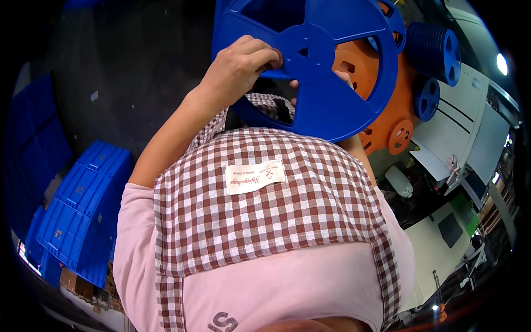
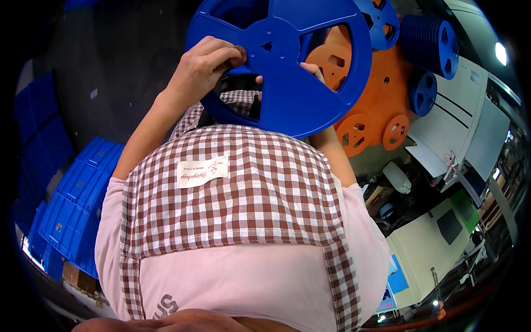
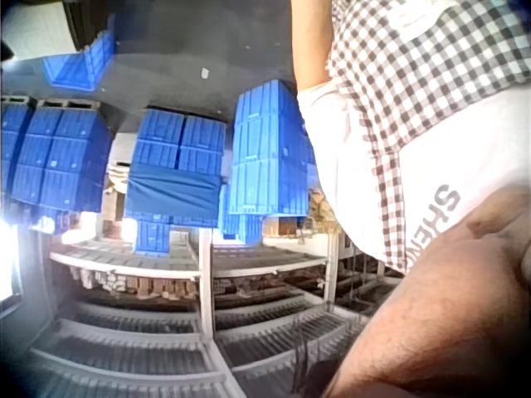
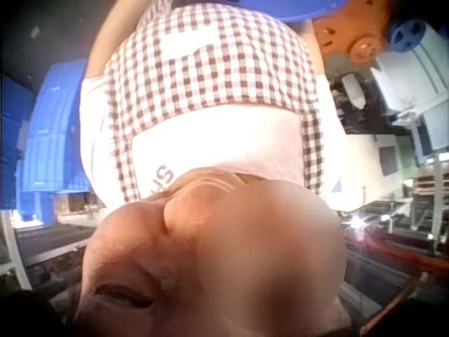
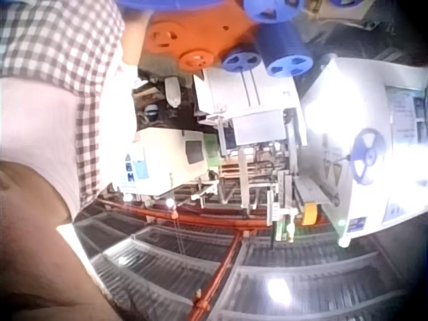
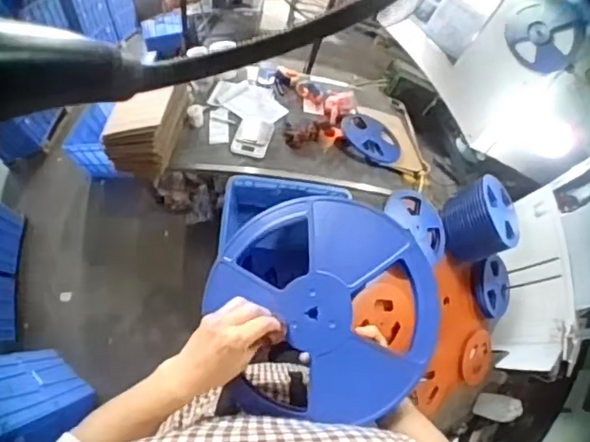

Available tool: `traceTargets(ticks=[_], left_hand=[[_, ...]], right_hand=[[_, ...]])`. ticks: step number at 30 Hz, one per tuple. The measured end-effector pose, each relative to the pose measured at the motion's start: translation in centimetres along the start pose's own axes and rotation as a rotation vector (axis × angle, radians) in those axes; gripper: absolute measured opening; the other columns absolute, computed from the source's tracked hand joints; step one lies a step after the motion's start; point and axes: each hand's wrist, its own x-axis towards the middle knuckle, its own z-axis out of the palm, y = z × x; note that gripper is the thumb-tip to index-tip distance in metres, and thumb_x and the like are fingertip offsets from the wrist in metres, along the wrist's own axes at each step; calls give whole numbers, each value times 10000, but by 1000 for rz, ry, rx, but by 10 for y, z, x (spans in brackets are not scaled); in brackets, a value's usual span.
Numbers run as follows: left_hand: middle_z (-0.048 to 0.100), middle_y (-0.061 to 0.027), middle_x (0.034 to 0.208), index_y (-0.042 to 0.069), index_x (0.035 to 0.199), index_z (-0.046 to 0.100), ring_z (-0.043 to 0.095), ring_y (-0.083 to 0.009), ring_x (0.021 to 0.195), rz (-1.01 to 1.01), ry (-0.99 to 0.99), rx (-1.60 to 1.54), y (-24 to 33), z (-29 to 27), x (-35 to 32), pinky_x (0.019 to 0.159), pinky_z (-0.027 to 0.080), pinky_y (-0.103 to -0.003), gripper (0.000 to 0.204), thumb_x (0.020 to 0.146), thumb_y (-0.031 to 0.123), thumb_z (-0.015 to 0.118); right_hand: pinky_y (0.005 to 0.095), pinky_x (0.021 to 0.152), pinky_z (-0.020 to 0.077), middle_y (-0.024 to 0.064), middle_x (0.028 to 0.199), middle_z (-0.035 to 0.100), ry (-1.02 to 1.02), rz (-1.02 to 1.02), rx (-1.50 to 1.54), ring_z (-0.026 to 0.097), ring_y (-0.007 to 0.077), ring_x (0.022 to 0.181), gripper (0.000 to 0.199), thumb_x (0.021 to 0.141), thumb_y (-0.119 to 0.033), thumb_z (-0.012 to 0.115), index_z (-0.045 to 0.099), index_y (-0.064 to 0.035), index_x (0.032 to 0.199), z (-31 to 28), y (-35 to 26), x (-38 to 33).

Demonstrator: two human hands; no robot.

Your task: The person repeatedly wipes the surfaces of blue plastic spools using a small cloth. They pick up each spool from a blue bin, wipe it, and place it back into the bin. The process is repeated for multiple spools throughout the clip.

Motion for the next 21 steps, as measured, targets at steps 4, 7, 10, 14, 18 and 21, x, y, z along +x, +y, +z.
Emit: traceTargets(ticks=[4, 7, 10, 14, 18, 21], left_hand=[[676, -24, 923, 71, 860, 681, 618, -205, 893, 67, -110, -67, 6, 11, -19, 741, 538, -310, 94, 780, 35, 647], [651, -23, 882, 79, 898, 674, 606, -213, 914, 237, -228, -197, 16, 32, -44, 727, 540, -318, 120, 787, 63, 632], [661, -33, 910, 77, 908, 687, 612, -196, 886, 93, -91, -225, 43, 0, -44, 729, 540, -314, 166, 746, 52, 709], [657, -15, 921, 92, 919, 691, 610, -189, 862, -119, 12, -225, 46, -26, -59, 705, 543, -312, 283, 663, -14, 750], [646, -77, 943, 46, 942, 686, 629, -191, 847, -436, 137, -186, 48, -43, -91, 634, 527, -294, 271, 721, -107, 717], [636, -79, 932, 32, 948, 676, 628, -195, 832, -741, 153, -307, 69, -52, -102, 625, 516, -284, 265, 731, -118, 699]], right_hand=[[426, 858, 581, 307, 1230, 564, -73, 61, -13, 656, 352, 1026, 566, 968, -409, 397, 553, 46, 1267, -5, 2, 2], [428, 864, 581, 309, 1220, 567, 12, 37, -41, 655, 353, 1025, 563, 969, -403, 407, 542, 52, 1271, 14, 4, 7], [412, 824, 598, 312, 1215, 566, -26, -70, -139, 653, 358, 1028, 575, 967, -409, 413, 523, 50, 1295, 6, 8, 14], [408, 770, 613, 314, 1232, 552, -106, 28, 90, 659, 365, 1016, 603, 963, -425, 414, 475, 40, 1342, -16, 1, 22], [446, 789, 604, 316, 1285, 519, -112, 168, 112, 641, 362, 1064, 626, 964, -411, 411, 394, 32, 1406, -47, -10, 49], [406, 884, 565, 307, 1307, 522, -52, 231, 59, 644, 317, 1073, 581, 990, -384, 371, 381, 12, 1415, -106, -11, 101]])
